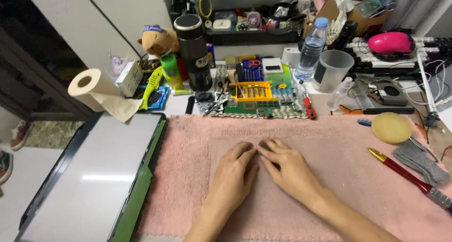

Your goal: The person cleans a rectangular screen panel placed on a pink towel using a brush, a round pad, and a cloth. They wipe the surface repeatedly with each tool, switching between them, and finish by folding the cloth.

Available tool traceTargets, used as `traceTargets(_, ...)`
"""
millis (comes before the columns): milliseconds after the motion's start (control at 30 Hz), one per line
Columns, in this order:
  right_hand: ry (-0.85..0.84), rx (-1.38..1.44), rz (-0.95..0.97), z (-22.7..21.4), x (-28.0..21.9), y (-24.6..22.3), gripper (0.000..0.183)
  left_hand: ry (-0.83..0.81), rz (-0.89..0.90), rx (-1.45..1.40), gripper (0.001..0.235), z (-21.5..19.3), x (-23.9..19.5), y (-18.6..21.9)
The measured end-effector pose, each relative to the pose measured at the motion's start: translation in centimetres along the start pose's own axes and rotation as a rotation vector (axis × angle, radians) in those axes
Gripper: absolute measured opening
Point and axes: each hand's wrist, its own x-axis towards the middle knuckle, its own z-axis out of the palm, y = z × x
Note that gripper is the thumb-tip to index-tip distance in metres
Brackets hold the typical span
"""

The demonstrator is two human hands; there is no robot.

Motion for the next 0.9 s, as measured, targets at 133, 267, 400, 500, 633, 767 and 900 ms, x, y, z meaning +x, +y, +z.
traceTargets(133, 0.123, -0.015, -0.224, 0.7, -4.0, 0.8, 0.042, -0.047, -0.044, 0.056, 0.036, 0.8, -0.4, -0.9)
traceTargets(267, 0.113, -0.065, -0.325, 2.5, -11.2, 2.3, 0.047, -0.077, -0.072, 0.092, 0.038, 1.0, -0.5, -0.9)
traceTargets(400, 0.288, -0.044, -0.548, 3.0, -13.5, 3.3, 0.041, -0.116, -0.097, 0.131, 0.039, 1.4, -0.3, -0.4)
traceTargets(500, 0.158, 0.084, -0.367, -0.4, -11.2, 1.6, 0.045, -0.089, -0.062, 0.170, 0.039, 2.4, -0.1, -0.1)
traceTargets(633, 0.211, -0.019, -0.122, -3.1, -5.1, 1.3, 0.050, -0.061, 0.012, 0.168, 0.048, 4.1, 0.6, 1.0)
traceTargets(767, 0.097, -0.039, 0.023, -2.1, -0.9, 3.6, 0.043, -0.075, 0.004, 0.141, 0.045, 6.0, 0.8, -0.2)
traceTargets(900, 0.141, -0.006, -0.078, -1.9, -2.9, 3.9, 0.042, -0.098, 0.021, 0.188, 0.044, 6.4, 0.7, -0.9)
